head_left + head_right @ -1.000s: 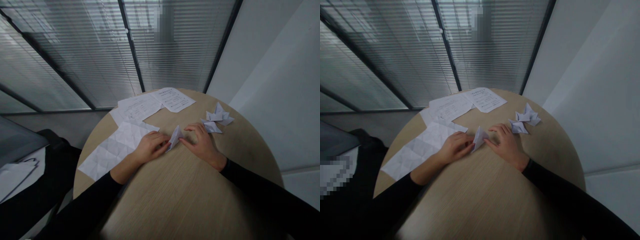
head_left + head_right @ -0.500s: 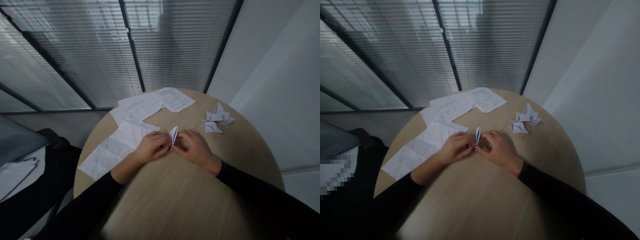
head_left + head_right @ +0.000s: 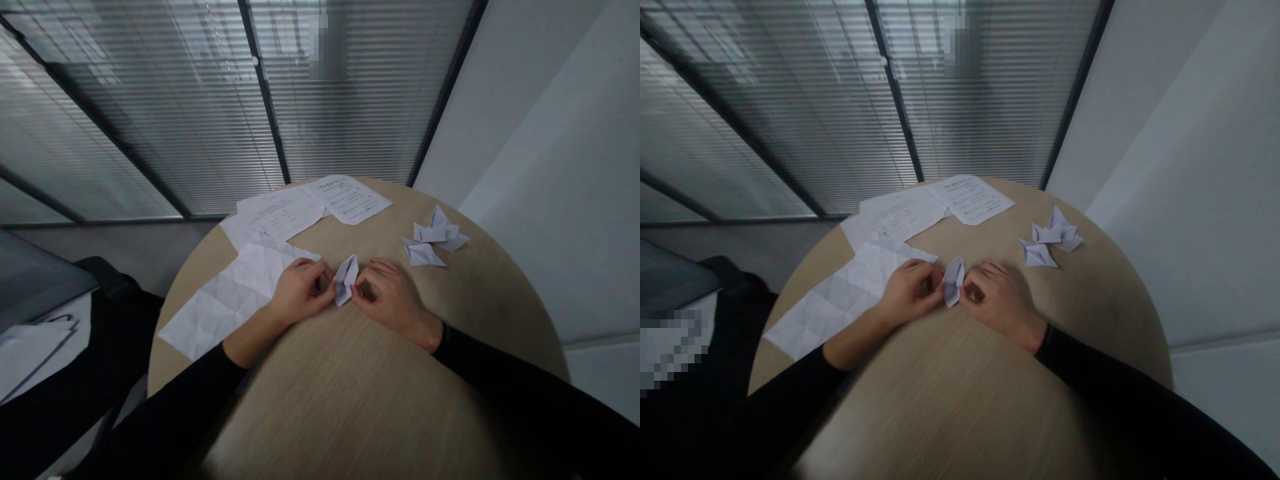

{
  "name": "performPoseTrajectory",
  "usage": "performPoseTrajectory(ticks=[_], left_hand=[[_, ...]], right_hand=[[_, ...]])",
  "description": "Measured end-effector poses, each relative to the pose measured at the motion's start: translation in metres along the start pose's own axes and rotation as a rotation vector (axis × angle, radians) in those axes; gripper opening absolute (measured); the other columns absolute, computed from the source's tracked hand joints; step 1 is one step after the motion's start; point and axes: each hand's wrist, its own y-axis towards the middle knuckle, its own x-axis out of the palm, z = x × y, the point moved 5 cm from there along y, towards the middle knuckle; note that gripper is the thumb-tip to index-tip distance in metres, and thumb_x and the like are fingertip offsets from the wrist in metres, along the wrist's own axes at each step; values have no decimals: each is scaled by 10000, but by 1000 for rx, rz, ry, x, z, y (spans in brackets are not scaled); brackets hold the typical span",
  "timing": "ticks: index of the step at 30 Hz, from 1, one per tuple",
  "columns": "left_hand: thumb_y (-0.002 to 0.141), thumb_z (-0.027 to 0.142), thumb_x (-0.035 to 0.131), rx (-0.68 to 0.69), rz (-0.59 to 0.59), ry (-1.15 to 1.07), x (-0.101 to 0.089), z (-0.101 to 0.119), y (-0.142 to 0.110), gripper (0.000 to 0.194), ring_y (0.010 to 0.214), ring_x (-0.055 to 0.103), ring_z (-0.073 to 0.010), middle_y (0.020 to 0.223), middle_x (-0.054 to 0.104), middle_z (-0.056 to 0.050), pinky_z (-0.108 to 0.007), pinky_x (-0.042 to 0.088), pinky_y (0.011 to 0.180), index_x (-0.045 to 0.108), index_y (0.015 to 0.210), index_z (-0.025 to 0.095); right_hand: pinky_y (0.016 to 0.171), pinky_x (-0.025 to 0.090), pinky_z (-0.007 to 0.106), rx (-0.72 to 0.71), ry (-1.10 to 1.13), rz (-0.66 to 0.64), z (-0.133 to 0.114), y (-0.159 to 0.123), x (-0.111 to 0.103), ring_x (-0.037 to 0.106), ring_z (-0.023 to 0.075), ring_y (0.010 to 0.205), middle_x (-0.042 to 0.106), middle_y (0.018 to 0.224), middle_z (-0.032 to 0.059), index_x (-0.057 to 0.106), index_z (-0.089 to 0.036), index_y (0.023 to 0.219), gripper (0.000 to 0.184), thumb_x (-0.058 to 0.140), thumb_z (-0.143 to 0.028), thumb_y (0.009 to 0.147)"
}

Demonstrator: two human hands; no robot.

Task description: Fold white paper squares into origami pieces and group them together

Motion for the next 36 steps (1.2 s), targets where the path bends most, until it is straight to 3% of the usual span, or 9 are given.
performPoseTrajectory(ticks=[4,10,14,17,27,36], left_hand=[[1095,412,728,-23,21,0,-1,-1,0,190,664,720,-162,751,752,33,-411,606,894,725,1062,225],[1150,346,656,93,16,6,-2,5,1,176,656,716,-140,752,760,38,-364,585,841,721,1038,227],[1145,345,663,150,0,16,1,6,-1,154,649,707,-133,780,779,36,-366,570,850,724,1068,226],[1127,360,667,103,-2,40,1,3,-2,171,632,690,-134,761,771,37,-370,563,859,719,1030,228],[1014,359,724,-26,-26,78,4,-3,-3,151,648,684,-165,719,739,41,-402,546,872,685,936,235],[1108,431,682,-35,-51,139,10,-2,-2,323,682,676,-191,648,670,26,-402,530,884,681,853,233]], right_hand=[[1095,607,556,-5,0,-15,0,0,2,745,277,875,768,850,0,629,-316,920,200,746,-179,1006],[1053,606,543,22,-34,-3,3,-1,2,734,282,887,776,864,14,646,-307,936,169,758,-203,1009],[922,600,495,70,-120,-4,7,-1,1,720,298,889,757,852,46,646,-299,916,188,799,-310,1025],[867,576,456,115,-130,-24,9,-1,1,723,293,908,765,889,51,645,-287,929,174,780,-301,1039],[903,567,443,110,-81,-8,9,0,0,725,264,866,770,875,11,625,-291,935,198,790,-185,960],[995,579,479,69,-111,-16,4,0,2,721,283,902,769,860,20,634,-296,920,174,760,-227,1019]])
